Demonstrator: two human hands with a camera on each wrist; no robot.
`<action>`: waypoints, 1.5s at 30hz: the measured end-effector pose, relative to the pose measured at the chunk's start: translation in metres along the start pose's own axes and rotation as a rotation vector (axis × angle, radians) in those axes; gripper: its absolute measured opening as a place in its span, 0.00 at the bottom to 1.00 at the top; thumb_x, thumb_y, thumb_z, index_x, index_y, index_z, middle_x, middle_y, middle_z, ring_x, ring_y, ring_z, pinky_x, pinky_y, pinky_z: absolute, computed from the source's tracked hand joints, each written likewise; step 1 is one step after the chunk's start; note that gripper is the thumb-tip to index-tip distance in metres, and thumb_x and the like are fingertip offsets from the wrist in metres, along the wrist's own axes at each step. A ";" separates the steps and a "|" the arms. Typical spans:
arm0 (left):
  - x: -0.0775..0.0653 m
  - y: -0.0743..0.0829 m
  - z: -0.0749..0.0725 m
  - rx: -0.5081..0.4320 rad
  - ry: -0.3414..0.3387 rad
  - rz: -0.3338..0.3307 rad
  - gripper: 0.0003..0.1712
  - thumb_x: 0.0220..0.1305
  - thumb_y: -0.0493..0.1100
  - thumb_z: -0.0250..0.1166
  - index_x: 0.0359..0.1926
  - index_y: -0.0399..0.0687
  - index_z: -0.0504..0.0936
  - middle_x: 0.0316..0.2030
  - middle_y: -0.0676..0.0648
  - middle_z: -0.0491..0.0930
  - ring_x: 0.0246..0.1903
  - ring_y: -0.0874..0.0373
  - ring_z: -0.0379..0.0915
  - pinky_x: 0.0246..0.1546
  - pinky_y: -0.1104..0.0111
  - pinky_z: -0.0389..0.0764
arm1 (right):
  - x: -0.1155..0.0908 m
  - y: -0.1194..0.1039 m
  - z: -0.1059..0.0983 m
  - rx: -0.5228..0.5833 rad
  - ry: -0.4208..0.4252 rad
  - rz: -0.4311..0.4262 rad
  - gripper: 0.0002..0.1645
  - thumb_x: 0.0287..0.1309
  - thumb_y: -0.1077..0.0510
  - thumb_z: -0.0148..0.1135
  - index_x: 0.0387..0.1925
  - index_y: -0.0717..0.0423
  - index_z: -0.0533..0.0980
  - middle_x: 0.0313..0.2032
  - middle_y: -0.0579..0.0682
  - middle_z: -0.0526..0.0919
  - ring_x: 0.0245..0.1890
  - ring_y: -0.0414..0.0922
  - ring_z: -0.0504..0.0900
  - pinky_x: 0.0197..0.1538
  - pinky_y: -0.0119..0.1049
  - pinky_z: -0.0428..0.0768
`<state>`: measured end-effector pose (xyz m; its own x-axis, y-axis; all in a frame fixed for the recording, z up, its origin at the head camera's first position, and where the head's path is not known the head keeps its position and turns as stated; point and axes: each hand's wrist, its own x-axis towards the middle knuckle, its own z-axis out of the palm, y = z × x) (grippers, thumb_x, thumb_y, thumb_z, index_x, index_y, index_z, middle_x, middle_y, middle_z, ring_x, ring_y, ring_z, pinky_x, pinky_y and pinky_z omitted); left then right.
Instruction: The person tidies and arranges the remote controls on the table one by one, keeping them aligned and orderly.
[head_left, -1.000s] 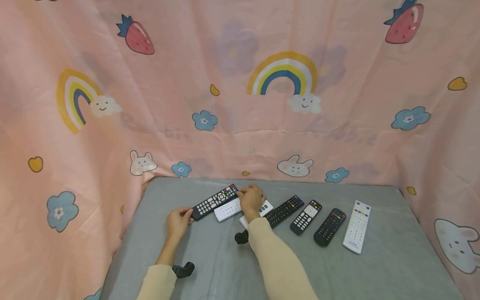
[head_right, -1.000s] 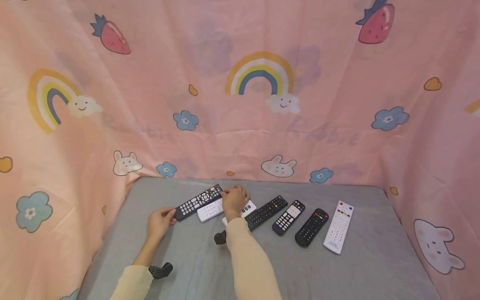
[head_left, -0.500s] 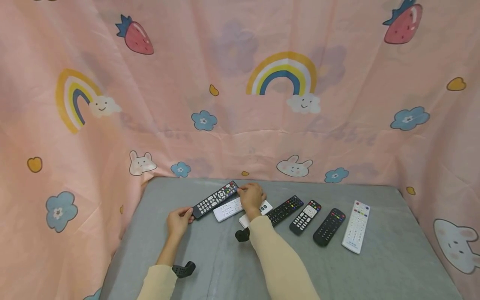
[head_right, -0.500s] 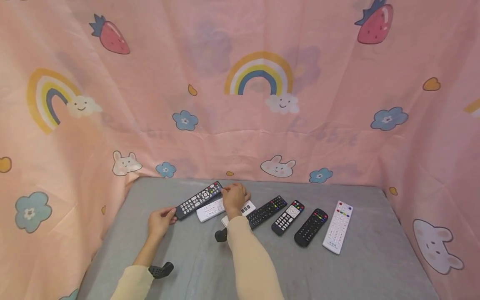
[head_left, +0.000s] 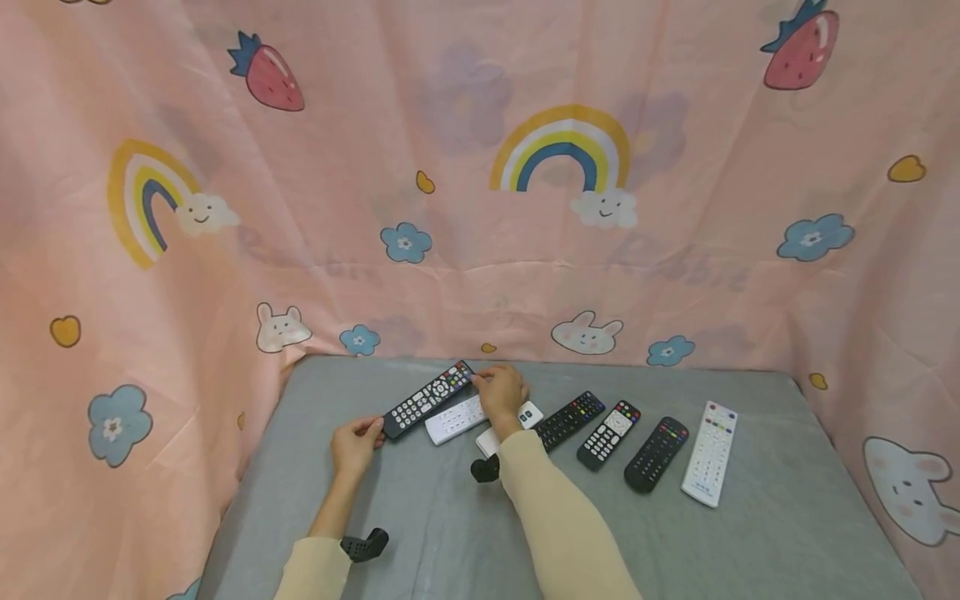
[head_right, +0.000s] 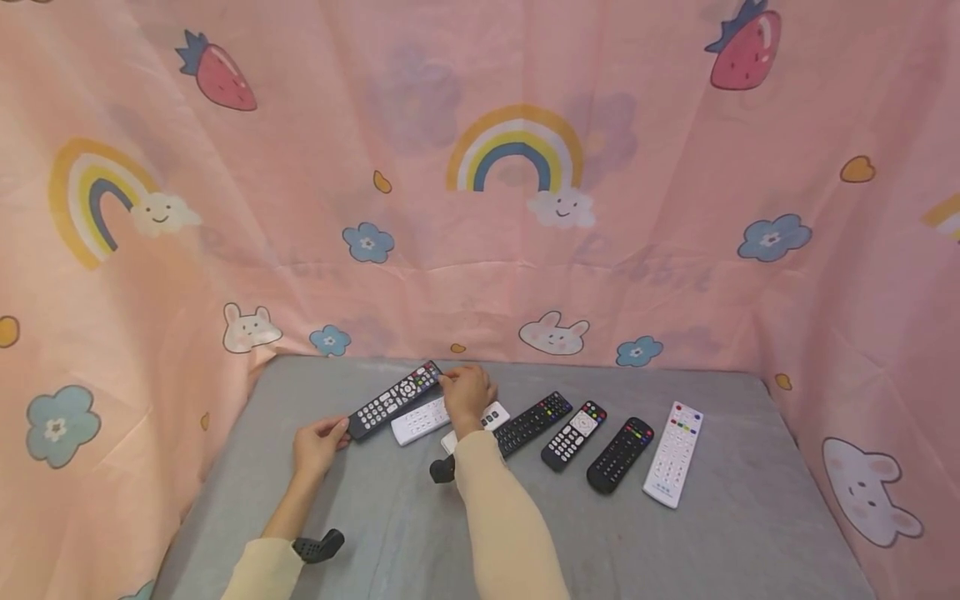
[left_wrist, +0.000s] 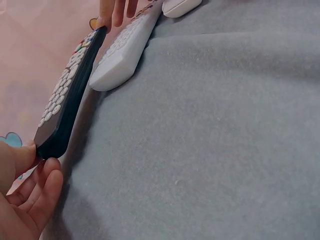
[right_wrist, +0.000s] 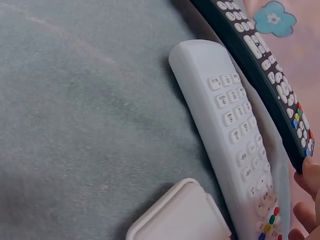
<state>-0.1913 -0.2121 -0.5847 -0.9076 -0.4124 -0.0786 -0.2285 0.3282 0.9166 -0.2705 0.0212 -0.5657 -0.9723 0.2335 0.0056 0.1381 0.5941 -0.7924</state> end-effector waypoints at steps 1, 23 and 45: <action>-0.001 0.000 -0.001 -0.004 -0.001 -0.004 0.11 0.65 0.35 0.65 0.43 0.28 0.85 0.31 0.34 0.87 0.21 0.67 0.78 0.26 0.76 0.83 | 0.000 -0.001 0.000 0.002 -0.005 -0.005 0.11 0.59 0.52 0.68 0.39 0.54 0.87 0.54 0.55 0.83 0.62 0.55 0.75 0.71 0.57 0.57; -0.033 -0.002 -0.024 -0.058 -0.055 -0.050 0.13 0.64 0.32 0.64 0.44 0.23 0.82 0.26 0.41 0.86 0.22 0.64 0.82 0.28 0.75 0.84 | -0.001 -0.028 0.001 0.010 -0.157 -0.099 0.11 0.62 0.53 0.65 0.44 0.51 0.86 0.44 0.50 0.89 0.47 0.50 0.86 0.54 0.48 0.80; -0.054 -0.009 -0.024 0.008 -0.103 -0.097 0.12 0.61 0.32 0.66 0.41 0.23 0.83 0.25 0.37 0.87 0.22 0.61 0.84 0.27 0.73 0.84 | -0.007 -0.032 0.010 -0.100 -0.291 -0.130 0.16 0.68 0.53 0.58 0.53 0.49 0.82 0.54 0.52 0.86 0.58 0.53 0.81 0.59 0.50 0.78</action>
<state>-0.1319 -0.2139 -0.5795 -0.9121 -0.3536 -0.2072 -0.3197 0.2977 0.8995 -0.2695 -0.0071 -0.5465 -0.9940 -0.0701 -0.0834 0.0135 0.6807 -0.7324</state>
